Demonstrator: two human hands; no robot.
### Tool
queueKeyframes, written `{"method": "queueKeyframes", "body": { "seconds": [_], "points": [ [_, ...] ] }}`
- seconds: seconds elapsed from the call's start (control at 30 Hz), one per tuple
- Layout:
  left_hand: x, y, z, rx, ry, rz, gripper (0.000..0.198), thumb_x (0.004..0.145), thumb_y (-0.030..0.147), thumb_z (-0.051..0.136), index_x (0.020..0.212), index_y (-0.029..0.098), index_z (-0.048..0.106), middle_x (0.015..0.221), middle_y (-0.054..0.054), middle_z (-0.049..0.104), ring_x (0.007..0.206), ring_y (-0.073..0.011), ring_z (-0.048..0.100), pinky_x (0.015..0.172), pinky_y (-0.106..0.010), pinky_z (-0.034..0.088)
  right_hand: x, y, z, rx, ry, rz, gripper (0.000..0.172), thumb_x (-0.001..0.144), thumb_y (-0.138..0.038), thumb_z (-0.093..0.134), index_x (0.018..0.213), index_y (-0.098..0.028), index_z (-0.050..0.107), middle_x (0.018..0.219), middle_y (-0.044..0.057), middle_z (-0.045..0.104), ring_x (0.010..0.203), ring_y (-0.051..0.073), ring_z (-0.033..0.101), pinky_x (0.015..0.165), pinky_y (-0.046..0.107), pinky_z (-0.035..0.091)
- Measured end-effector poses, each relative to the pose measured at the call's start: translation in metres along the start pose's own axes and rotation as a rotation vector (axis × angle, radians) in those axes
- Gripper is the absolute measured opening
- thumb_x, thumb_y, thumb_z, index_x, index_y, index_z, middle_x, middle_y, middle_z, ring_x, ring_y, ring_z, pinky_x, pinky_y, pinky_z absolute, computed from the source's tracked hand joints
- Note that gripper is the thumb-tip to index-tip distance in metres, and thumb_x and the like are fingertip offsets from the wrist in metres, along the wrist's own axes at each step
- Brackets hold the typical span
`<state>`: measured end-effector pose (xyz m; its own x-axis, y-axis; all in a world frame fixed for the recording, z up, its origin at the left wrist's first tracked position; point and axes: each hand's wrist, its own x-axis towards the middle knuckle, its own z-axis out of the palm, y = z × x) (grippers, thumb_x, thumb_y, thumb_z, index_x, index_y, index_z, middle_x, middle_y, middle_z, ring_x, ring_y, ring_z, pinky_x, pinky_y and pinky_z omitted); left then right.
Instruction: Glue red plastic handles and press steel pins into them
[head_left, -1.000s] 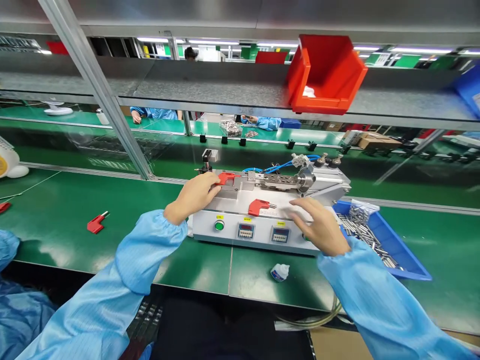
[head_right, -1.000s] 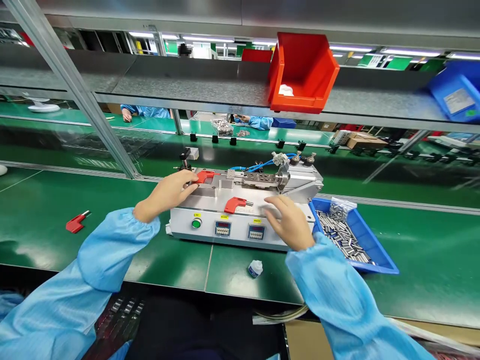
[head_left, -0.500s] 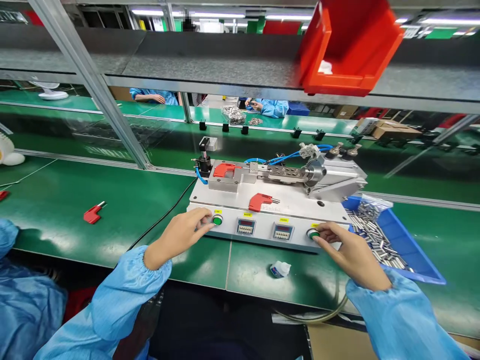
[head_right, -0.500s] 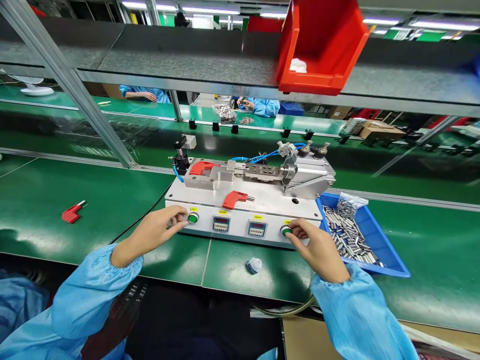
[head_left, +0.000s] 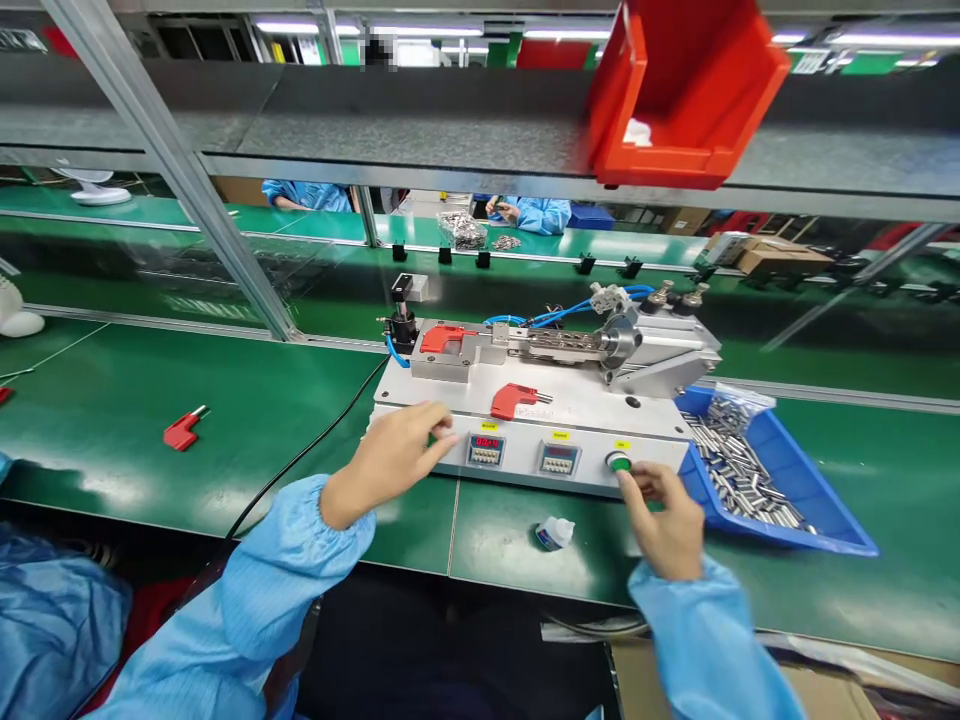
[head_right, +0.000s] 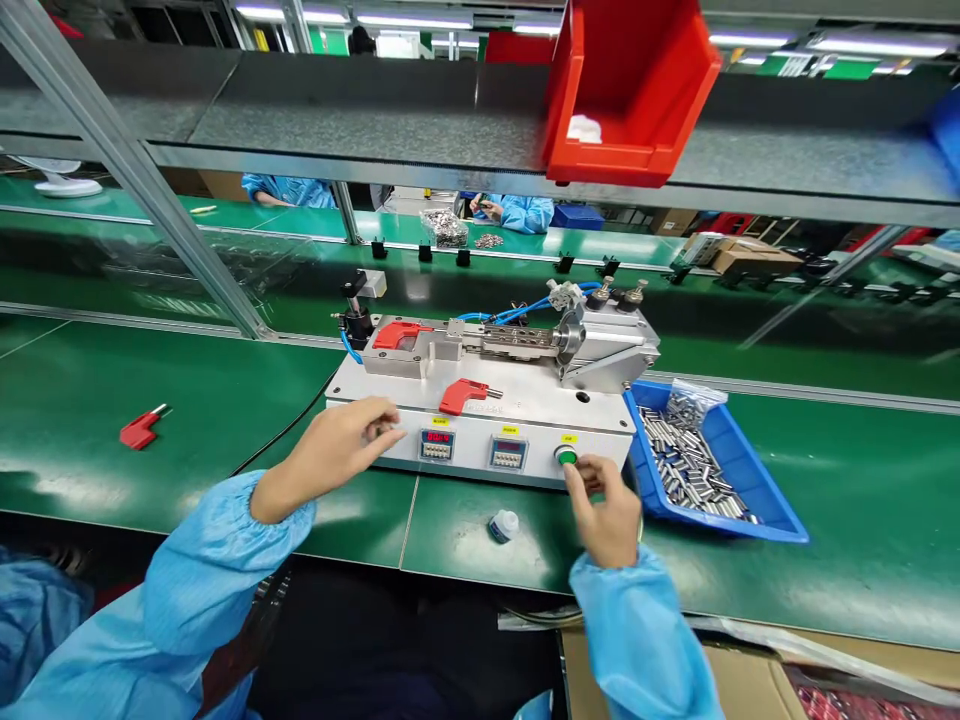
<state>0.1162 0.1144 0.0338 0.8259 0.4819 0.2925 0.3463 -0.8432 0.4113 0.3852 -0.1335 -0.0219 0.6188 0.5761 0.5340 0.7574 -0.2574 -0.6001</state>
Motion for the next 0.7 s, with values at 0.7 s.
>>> {"method": "queueKeyframes", "body": {
  "seconds": [0.7],
  "points": [
    [0.044, 0.054, -0.006, 0.287, 0.108, 0.318, 0.021, 0.098, 0.016, 0.052, 0.115, 0.019, 0.064, 0.121, -0.012, 0.068, 0.098, -0.0241, 0.069, 0.080, -0.032, 0.057, -0.040, 0.004, 0.032, -0.051, 0.111, -0.110, 0.034, 0.102, -0.045, 0.055, 0.077, -0.023, 0.062, 0.063, 0.002, 0.062, 0.051, 0.017, 0.054, 0.057, 0.031, 0.049]
  ]
}}
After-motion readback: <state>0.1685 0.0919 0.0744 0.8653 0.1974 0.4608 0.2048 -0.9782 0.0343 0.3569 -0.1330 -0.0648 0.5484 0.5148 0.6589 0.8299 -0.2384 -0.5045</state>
